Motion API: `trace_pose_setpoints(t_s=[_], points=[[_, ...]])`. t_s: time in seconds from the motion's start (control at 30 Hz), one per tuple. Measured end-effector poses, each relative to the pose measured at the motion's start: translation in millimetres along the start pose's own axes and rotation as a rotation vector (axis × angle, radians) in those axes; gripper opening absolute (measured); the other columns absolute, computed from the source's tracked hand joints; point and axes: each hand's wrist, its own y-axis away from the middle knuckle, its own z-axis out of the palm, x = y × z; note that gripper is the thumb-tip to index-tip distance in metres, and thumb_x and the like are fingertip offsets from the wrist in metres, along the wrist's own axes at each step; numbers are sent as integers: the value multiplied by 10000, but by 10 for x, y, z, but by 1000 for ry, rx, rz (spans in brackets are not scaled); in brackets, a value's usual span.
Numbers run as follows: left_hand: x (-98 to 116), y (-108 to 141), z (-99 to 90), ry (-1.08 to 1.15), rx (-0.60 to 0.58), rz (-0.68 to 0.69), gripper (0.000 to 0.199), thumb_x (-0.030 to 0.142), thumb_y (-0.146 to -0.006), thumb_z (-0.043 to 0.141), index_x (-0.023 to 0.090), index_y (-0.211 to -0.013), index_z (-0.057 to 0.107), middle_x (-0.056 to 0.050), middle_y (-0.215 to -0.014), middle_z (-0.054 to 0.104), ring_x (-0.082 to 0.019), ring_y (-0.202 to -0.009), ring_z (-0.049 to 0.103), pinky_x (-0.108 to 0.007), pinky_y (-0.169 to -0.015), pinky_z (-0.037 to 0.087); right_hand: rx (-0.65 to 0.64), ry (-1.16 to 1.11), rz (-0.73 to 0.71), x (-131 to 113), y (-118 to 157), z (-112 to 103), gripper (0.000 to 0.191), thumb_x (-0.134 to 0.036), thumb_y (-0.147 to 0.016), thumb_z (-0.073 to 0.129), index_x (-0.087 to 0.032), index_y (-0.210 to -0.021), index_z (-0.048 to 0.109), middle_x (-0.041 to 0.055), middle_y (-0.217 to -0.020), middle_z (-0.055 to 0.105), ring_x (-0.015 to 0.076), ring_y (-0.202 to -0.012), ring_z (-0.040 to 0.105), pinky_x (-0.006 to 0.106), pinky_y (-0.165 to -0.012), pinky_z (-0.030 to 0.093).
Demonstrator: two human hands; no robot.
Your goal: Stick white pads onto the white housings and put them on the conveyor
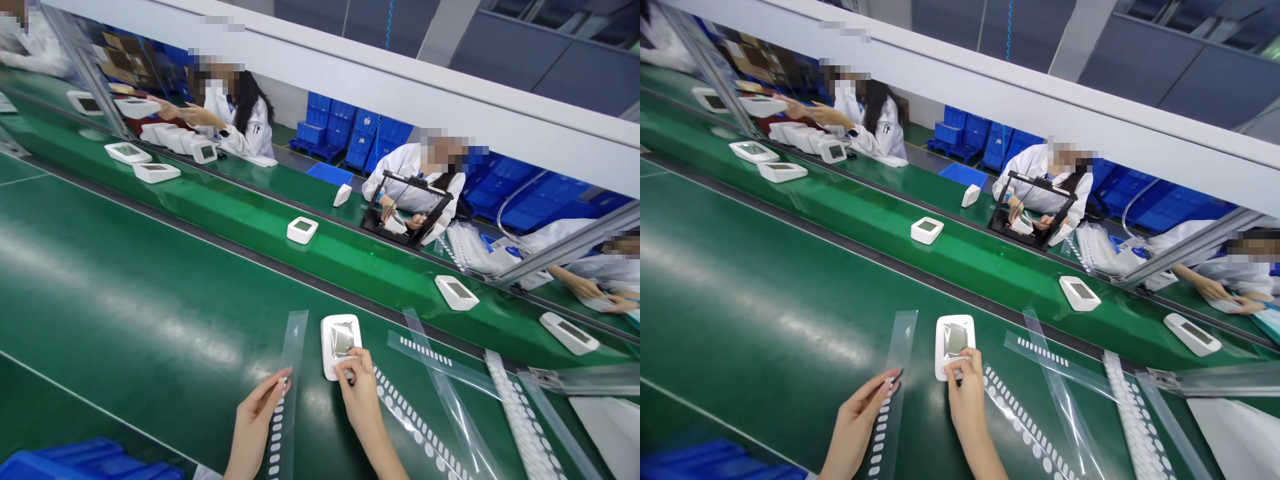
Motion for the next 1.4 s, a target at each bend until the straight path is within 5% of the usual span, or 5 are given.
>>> trace_pose_setpoints(t_s=[0.37,0.63,0.93,1.1,1.4], points=[[57,41,31,149,-37,-26,439,492,-738,739,210,-1070,685,-84,-1175,686,-295,-1165,582,-389,-1049,435,89,-130,-14,84,-45,-47,161,-325,-883,509,-179,-895,575,87,-1080,470,125,-633,475,264,-563,435],[168,80,235,281,-23,-102,476,456,-600,842,195,-983,734,-63,-1003,731,-308,-1096,630,-382,-1014,478,125,46,-100,67,9,60,125,-294,-896,524,-191,-847,575,95,-1143,449,231,-1023,552,324,-830,457],[191,147,435,306,-142,-83,455,415,-658,818,182,-1039,734,-90,-1056,728,-293,-1128,612,-366,-1031,458,135,32,-194,50,97,46,155,-284,-935,487,-203,-920,618,106,-1178,487,238,-1082,541,356,-914,446],[134,166,481,289,-172,-68,439,376,-708,796,197,-1098,707,-87,-1044,729,-265,-1015,667,-306,-888,536,79,-134,-307,-146,278,145,161,-222,-917,529,-225,-859,678,83,-1125,534,209,-1068,557,318,-925,450],[29,238,565,323,-34,-43,439,380,-615,852,173,-979,720,-84,-918,757,-277,-948,697,-309,-827,568,151,-306,-121,-267,442,357,160,-218,-903,530,-191,-779,628,71,-995,540,197,-997,551,308,-877,464]])
